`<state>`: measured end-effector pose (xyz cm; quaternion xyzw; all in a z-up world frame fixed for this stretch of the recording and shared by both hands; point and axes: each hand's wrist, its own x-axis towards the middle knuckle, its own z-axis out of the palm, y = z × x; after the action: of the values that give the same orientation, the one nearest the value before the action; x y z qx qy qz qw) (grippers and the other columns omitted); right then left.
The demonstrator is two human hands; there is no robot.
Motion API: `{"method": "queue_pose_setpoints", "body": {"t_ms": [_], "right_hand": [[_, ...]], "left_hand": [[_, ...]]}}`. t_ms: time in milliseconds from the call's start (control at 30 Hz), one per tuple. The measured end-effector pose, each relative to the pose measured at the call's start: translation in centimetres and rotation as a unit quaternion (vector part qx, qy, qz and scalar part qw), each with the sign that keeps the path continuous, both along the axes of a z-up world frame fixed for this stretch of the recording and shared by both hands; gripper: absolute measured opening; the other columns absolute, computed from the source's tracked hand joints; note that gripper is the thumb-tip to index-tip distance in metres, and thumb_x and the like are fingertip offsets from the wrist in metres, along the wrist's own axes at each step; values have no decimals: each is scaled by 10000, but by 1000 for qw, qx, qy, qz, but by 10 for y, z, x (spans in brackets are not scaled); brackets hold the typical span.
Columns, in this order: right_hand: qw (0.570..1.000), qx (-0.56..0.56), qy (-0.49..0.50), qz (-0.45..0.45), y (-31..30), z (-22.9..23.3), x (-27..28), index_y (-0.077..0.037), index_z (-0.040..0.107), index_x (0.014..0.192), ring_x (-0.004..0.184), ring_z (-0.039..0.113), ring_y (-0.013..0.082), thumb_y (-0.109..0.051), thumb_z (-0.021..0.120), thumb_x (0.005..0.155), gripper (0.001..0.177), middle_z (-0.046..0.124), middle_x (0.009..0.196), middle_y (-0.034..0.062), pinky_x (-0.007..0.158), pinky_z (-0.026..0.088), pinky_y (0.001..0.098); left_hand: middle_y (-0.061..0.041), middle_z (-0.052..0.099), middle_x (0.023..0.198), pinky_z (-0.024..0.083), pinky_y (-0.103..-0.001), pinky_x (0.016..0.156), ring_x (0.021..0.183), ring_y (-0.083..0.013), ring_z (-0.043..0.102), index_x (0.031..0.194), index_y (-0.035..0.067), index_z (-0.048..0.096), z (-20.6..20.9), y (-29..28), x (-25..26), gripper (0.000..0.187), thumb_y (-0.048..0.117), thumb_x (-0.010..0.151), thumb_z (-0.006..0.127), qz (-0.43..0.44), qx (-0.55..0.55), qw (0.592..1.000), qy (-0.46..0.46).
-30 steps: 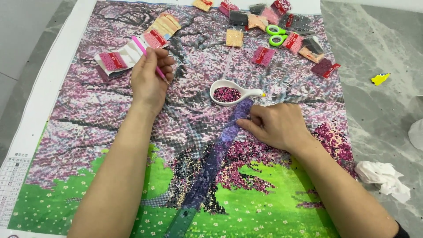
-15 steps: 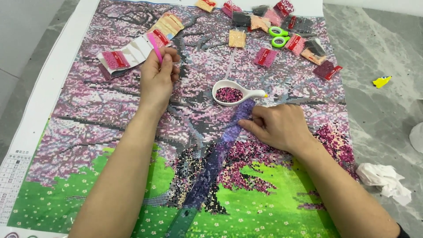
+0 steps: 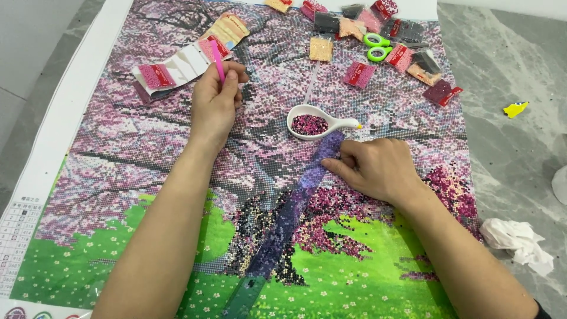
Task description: A person is performing diamond painting, picking up small resin beads with a pen tool and placing them on an adhesive canvas.
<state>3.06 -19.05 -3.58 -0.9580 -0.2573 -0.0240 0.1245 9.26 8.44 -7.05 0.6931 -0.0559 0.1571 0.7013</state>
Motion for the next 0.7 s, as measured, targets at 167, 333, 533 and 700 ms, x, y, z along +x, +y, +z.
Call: {"method": "queue_pose_setpoints", "body": {"t_ms": [167,333,533,700], "right_hand": [[1000,1,-5,1,-3,-10,1,-172,522,546,322,507,195,-527,602,916,519,460,334,-8,446,420,295],[997,-67,-47,-2,-9,-22,3,-236,483,618,381,523,169,-637,510,922,504,477,435,-48,409,408,360],[996,-81,-42,-4,-9,-23,4,-240,485,624,383,523,156,-647,486,926,507,482,441,-51,400,406,344],[997,-73,-39,-8,-9,-22,3,-239,488,626,395,536,170,-636,516,921,495,494,442,-48,425,421,359]], "left_hand": [[-61,622,874,430,-168,560,663,-55,478,1063,64,594,4,-2,-2,176,117,1037,428,15,0,1000,-21],[-75,591,973,436,-349,785,899,-229,543,1024,89,577,13,17,3,163,233,1010,502,344,292,866,-216],[-260,242,1481,258,-596,1105,1361,-463,294,1363,155,368,9,42,-5,590,324,939,741,423,331,832,135],[-268,176,1543,209,-574,1084,1350,-459,232,1508,117,146,24,36,-9,836,464,969,683,350,378,812,274]]}}
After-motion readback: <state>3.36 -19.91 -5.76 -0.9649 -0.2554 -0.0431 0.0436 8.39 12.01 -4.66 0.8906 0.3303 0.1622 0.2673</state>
